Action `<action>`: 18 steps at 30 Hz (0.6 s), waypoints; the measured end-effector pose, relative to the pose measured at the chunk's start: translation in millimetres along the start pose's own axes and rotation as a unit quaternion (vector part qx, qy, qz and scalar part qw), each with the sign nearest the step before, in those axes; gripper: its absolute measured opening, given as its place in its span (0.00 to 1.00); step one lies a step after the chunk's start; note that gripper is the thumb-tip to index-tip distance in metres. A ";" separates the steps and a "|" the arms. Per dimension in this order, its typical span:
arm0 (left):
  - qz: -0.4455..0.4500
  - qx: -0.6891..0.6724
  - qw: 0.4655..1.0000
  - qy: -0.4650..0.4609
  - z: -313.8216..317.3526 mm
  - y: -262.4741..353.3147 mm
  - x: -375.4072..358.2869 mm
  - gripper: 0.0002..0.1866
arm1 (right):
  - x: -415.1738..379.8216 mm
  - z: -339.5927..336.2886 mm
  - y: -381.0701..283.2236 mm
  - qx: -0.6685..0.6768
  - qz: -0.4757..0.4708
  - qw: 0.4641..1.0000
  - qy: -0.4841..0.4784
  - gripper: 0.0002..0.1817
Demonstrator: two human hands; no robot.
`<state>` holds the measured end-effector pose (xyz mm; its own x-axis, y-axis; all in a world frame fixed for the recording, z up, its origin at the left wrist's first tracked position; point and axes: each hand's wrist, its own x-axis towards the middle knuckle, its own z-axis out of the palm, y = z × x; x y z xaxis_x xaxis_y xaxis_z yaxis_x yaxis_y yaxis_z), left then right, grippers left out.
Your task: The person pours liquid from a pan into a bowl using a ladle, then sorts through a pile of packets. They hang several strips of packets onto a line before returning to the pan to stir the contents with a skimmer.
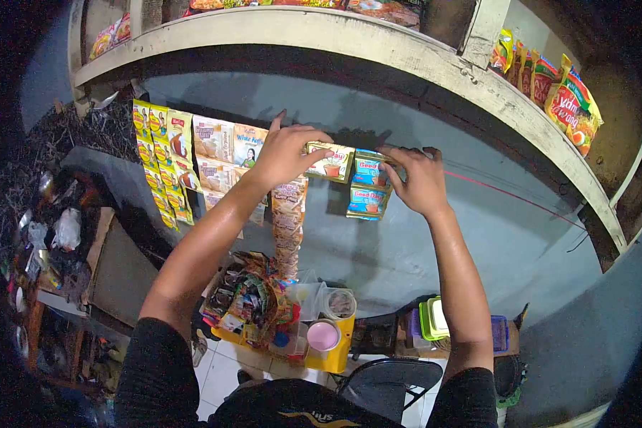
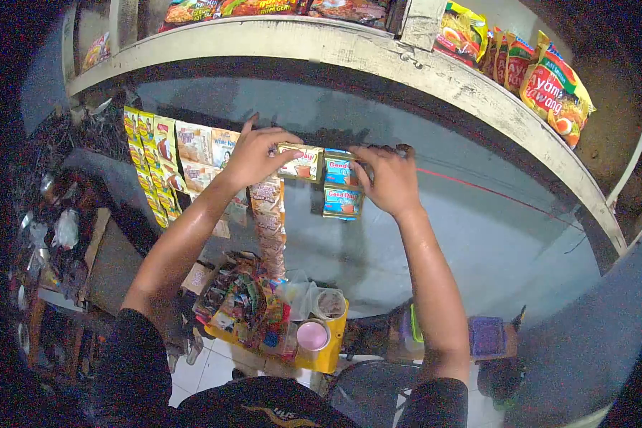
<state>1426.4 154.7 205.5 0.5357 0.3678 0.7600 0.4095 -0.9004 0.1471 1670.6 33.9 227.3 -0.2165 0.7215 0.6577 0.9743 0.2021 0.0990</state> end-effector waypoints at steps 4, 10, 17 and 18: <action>-0.027 0.024 0.999 -0.004 9.0 2.8 -3.9 0.11 | -4.6 3.3 -2.7 -0.026 -0.015 0.999 0.010 0.15; -0.019 0.020 0.999 0.023 14.5 2.8 -12.0 0.12 | -12.1 4.4 -10.7 -0.092 0.007 0.996 0.016 0.19; 0.045 0.090 0.994 0.041 4.3 -6.3 -31.9 0.24 | -14.9 7.9 -47.8 -0.127 0.030 0.991 0.039 0.20; 0.050 0.052 0.995 0.068 -7.9 -4.7 -40.2 0.25 | -17.2 7.4 -63.0 -0.089 0.034 0.991 0.094 0.20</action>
<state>1397.1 142.3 179.3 0.4760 0.2367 0.8470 0.4373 -0.8993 0.0056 1612.5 13.6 204.2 -0.1504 0.5893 0.7938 0.9854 0.0246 0.1685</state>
